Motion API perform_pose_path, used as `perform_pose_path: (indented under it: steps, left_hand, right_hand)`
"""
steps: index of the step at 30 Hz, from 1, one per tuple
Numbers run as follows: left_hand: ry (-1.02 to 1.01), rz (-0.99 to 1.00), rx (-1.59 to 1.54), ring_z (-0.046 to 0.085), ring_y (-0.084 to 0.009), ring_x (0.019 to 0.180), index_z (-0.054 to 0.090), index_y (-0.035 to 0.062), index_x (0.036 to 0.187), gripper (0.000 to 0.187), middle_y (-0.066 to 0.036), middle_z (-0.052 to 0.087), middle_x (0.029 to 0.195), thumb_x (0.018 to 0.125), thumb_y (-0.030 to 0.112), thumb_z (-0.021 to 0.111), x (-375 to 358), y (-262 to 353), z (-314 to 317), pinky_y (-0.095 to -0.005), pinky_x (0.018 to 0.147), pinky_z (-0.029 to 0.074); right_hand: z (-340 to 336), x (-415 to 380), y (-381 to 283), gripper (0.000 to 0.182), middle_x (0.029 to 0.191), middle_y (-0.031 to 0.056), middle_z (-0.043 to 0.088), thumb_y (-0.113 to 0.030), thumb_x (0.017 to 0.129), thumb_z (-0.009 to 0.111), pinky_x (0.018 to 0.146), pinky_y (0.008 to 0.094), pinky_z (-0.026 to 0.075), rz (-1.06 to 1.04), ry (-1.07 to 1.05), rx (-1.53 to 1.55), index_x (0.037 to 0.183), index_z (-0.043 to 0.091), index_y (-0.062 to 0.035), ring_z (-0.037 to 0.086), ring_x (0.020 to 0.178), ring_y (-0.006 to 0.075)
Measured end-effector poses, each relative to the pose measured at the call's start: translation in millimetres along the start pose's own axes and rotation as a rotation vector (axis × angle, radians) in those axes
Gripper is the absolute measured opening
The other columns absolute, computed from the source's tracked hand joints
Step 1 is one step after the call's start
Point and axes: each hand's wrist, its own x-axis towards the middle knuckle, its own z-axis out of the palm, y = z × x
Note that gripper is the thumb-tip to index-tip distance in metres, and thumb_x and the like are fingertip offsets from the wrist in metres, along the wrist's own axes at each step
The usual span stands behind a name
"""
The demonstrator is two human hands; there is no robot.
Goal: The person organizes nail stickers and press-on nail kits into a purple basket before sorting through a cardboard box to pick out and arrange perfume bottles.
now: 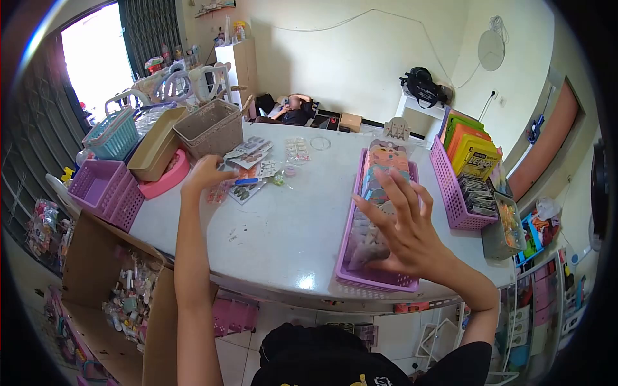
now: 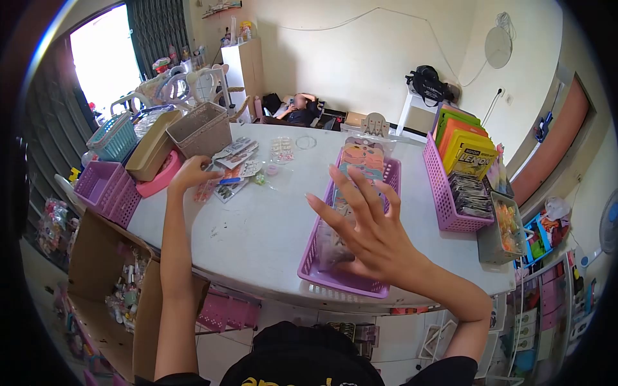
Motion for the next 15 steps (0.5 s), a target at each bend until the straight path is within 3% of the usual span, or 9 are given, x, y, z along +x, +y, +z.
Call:
perform_pose_path:
  steps: [2, 4, 8, 10, 15]
  left_hand:
    - [0.022, -0.002, -0.06, 0.051, -0.0305, 0.098, 0.054, -0.0067, 0.1, 0.075, -0.023, 0.054, 0.101, 0.051, 0.047, 0.071, -3, 14, 6, -0.0358, 0.083, 0.039]
    - [0.189, 0.01, -0.038, 0.05, -0.031, 0.098, 0.048, -0.0062, 0.108, 0.087, -0.021, 0.053, 0.102, 0.048, 0.053, 0.071, -4, 18, 17, -0.0357, 0.085, 0.037]
    - [0.284, 0.06, -0.072, 0.054, -0.0283, 0.091, 0.046, -0.0059, 0.109, 0.09, -0.018, 0.057, 0.096, 0.045, 0.05, 0.074, 6, 11, 33, -0.0354, 0.084, 0.038]
    - [0.182, 0.058, -0.382, 0.056, -0.0241, 0.084, 0.047, -0.0072, 0.106, 0.085, -0.016, 0.058, 0.09, 0.044, 0.041, 0.077, 6, 10, 31, -0.0328, 0.078, 0.041]
    - [0.153, 0.061, -0.446, 0.053, -0.014, 0.068, 0.048, -0.0077, 0.103, 0.067, -0.009, 0.057, 0.079, 0.051, 0.023, 0.077, 2, 9, 21, -0.0243, 0.06, 0.04]
  right_hand:
    - [2, 4, 1, 0.107, 0.137, 0.0174, 0.011, -0.04, 0.041, 0.077, 0.094, 0.0469, 0.011, 0.017, 0.019, 0.024, 0.132, 0.022, -0.0229, 0.014, 0.126, 0.0317]
    - [4, 6, 2, 0.107, 0.137, 0.0178, 0.011, -0.039, 0.042, 0.077, 0.094, 0.0474, 0.012, 0.033, 0.035, 0.047, 0.132, 0.022, -0.0232, 0.013, 0.126, 0.032]
    - [6, 6, 0, 0.107, 0.137, 0.0185, 0.01, -0.04, 0.042, 0.077, 0.095, 0.049, 0.013, 0.021, 0.021, 0.036, 0.132, 0.021, -0.0241, 0.011, 0.127, 0.0331]
    - [6, 6, -1, 0.107, 0.137, 0.0186, 0.01, -0.04, 0.042, 0.077, 0.095, 0.0494, 0.014, 0.023, 0.027, 0.018, 0.132, 0.021, -0.0244, 0.01, 0.127, 0.0333]
    - [7, 3, 0, 0.108, 0.137, 0.0186, 0.009, -0.039, 0.042, 0.077, 0.096, 0.0494, 0.012, 0.053, 0.026, 0.031, 0.133, 0.019, -0.024, 0.01, 0.127, 0.033]
